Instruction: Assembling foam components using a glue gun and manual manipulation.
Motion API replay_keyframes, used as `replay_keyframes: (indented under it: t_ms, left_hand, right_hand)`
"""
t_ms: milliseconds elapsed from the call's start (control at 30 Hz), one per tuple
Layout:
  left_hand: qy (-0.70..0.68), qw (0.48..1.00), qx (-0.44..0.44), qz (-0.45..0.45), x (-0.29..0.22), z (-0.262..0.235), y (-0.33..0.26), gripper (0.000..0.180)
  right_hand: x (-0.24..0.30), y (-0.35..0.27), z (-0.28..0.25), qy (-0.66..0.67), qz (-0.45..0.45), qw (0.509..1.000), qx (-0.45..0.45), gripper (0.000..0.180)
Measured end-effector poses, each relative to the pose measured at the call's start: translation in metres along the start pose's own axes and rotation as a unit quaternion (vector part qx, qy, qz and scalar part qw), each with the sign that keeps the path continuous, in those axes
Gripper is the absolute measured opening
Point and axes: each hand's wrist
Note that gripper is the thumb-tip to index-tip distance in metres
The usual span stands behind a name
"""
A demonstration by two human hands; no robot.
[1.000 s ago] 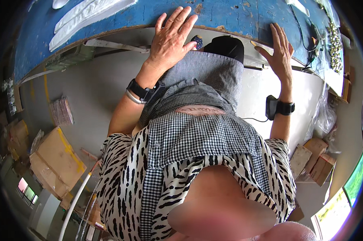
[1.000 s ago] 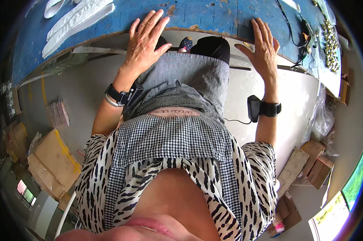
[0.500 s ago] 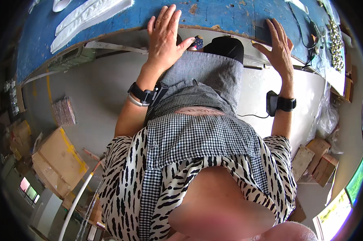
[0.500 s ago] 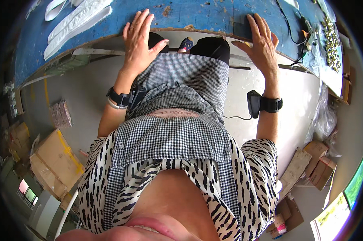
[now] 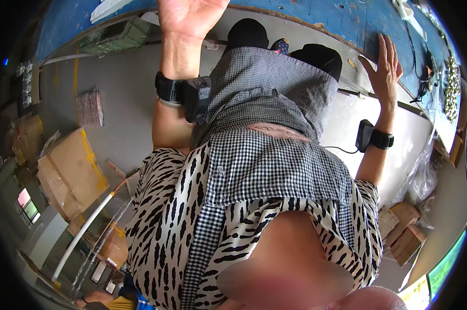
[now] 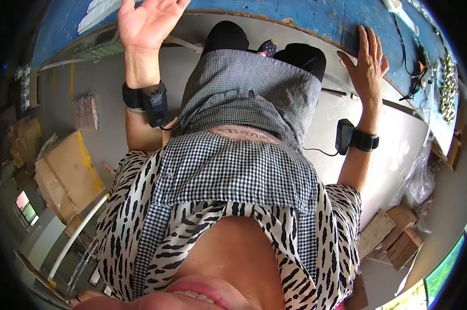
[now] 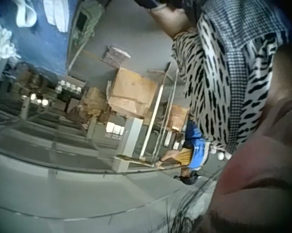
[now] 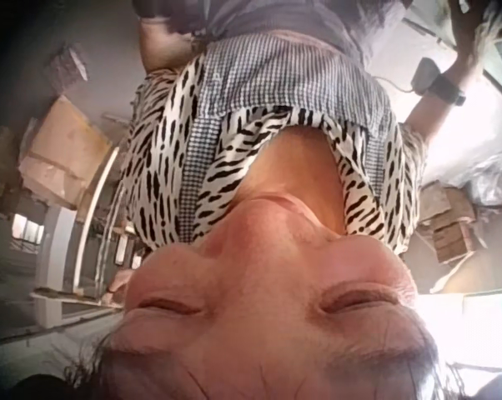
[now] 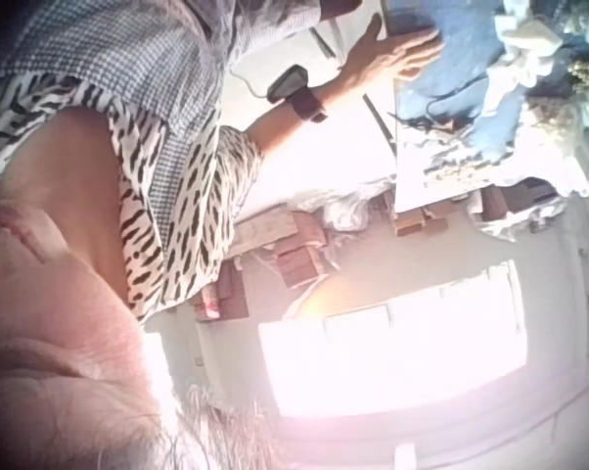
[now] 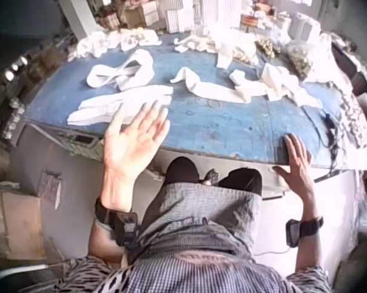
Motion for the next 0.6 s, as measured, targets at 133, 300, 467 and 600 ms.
replay_keyframes:
  t_ms: [133,300,467,600]
  left_hand:
    - [-0.009,0.995,0.097,0.007,-0.01,0.017,-0.016,0.061]
    - [0.003,0.983,0.184,0.009,-0.01,0.038,-0.034,0.069]
    - [0.027,0.96,0.28,-0.009,-0.009,0.055,-0.039,0.075]
    - [0.084,0.934,0.347,-0.023,-0.012,0.071,-0.041,0.08]
  right_hand:
    - [0.002,0.001,0.003,0.022,0.003,0.999,0.028,0.081]
    - [0.001,-0.003,0.008,-0.007,0.0,0.999,0.037,0.081]
    - [-0.001,-0.004,0.014,-0.005,-0.007,0.999,0.042,0.081]
    - [-0.004,-0.002,0.021,-0.003,0.005,0.999,0.053,0.081]
Point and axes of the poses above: each hand's wrist, its own y-axis towards the middle knuckle, its own z-axis out of the palm, x = y × z, and after that the axes turned 5 degrees about -x, right-handed
